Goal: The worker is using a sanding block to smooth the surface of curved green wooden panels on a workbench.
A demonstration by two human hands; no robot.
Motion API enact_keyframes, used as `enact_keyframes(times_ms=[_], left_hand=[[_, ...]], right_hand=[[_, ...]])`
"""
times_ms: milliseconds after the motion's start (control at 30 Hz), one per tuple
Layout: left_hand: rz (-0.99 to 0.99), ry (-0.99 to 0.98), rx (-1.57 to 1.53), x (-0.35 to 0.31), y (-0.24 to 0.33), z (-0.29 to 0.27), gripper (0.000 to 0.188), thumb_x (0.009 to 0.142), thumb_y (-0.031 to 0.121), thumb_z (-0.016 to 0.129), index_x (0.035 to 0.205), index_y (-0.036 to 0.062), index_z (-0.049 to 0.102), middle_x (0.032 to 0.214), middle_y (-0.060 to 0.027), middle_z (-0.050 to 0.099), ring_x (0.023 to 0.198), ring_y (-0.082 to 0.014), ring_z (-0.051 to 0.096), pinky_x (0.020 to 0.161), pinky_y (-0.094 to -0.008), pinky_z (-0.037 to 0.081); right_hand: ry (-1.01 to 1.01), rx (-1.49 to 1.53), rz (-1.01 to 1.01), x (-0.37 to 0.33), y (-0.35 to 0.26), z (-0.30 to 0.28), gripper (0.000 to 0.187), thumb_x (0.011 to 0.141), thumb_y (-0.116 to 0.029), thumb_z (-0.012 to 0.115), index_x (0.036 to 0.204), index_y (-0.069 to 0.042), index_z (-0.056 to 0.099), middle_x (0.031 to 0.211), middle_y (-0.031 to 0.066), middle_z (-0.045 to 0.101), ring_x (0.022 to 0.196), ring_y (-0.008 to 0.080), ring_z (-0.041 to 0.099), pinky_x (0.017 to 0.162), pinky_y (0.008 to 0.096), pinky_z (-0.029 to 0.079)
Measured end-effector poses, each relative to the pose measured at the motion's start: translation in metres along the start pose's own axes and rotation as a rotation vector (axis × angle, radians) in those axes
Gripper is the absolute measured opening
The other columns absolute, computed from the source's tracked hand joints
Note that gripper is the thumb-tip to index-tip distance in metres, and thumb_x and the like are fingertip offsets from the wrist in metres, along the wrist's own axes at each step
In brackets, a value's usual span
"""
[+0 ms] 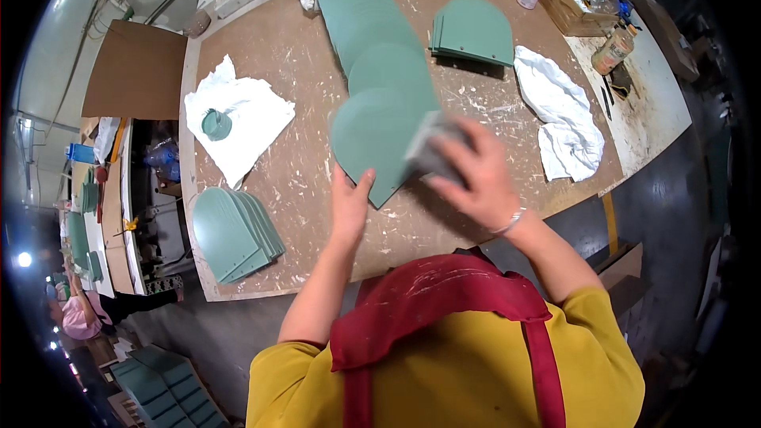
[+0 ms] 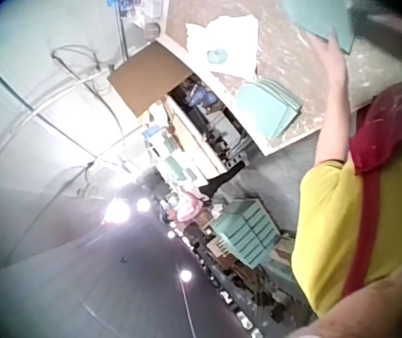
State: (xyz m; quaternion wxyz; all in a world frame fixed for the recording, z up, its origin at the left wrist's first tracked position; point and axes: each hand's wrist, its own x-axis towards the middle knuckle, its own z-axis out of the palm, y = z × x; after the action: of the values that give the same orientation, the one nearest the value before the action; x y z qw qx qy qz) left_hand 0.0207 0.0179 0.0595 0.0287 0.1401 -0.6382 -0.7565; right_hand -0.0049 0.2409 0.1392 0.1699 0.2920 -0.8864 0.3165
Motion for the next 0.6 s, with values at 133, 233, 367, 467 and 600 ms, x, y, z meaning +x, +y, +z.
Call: enact_keyframes(times_ms=[133,233,367,467,600], left_hand=[[0.076,-0.119,0.082,-0.021,-0.009,-0.002,0.051,0.094,0.008,0.054,0.141,0.005,0.037,0.135,-0.0102,0.051,0.124,-0.0242,0.05,0.105,-0.035,0.04],[0.189,-0.073,0.263,-0.024,-0.008,-0.009,0.045,0.09,0.006,0.059,0.133,0.0005,0.046,0.125,-0.0106,0.058,0.116,-0.0225,0.055,0.1,-0.0344,0.043],[0.053,-0.103,0.122,-0.033,-0.002,-0.015,0.04,0.089,0.003,0.06,0.127,-0.0045,0.049,0.114,-0.013,0.062,0.107,-0.0172,0.057,0.094,-0.0308,0.044],[0.083,-0.064,0.121,-0.028,-0.011,-0.023,0.039,0.09,0.005,0.059,0.127,-0.0037,0.049,0.113,-0.0131,0.063,0.106,-0.017,0.058,0.093,-0.0311,0.044],[0.175,-0.15,0.241,-0.027,-0.007,-0.029,0.036,0.091,0.006,0.059,0.125,-0.0038,0.05,0.108,-0.0138,0.064,0.101,-0.0179,0.06,0.089,-0.0313,0.046]], right_hand=[[-0.119,0.052,-0.353,0.034,-0.043,0.029,0.054,0.075,-0.032,0.074,0.126,-0.025,0.06,0.132,0.0142,0.052,0.118,0.0305,0.054,0.094,0.0446,0.044],[-0.169,-0.106,-0.48,0.057,-0.022,0.036,0.054,0.072,-0.026,0.075,0.125,-0.028,0.059,0.132,0.0102,0.053,0.116,0.0304,0.056,0.093,0.046,0.046],[0.081,-0.244,0.158,0.069,0.064,0.0,0.044,0.077,-0.024,0.072,0.119,-0.02,0.063,0.121,0.0158,0.058,0.107,0.0359,0.057,0.091,0.0454,0.047],[0.086,-0.124,-0.062,0.071,-0.01,-0.002,0.046,0.076,-0.028,0.072,0.12,-0.019,0.063,0.121,0.0172,0.058,0.109,0.0355,0.057,0.091,0.0453,0.047],[-0.006,-0.184,-0.253,0.059,-0.043,0.033,0.047,0.077,-0.03,0.072,0.121,-0.022,0.062,0.121,0.0152,0.057,0.115,0.0347,0.054,0.093,0.0462,0.045]])
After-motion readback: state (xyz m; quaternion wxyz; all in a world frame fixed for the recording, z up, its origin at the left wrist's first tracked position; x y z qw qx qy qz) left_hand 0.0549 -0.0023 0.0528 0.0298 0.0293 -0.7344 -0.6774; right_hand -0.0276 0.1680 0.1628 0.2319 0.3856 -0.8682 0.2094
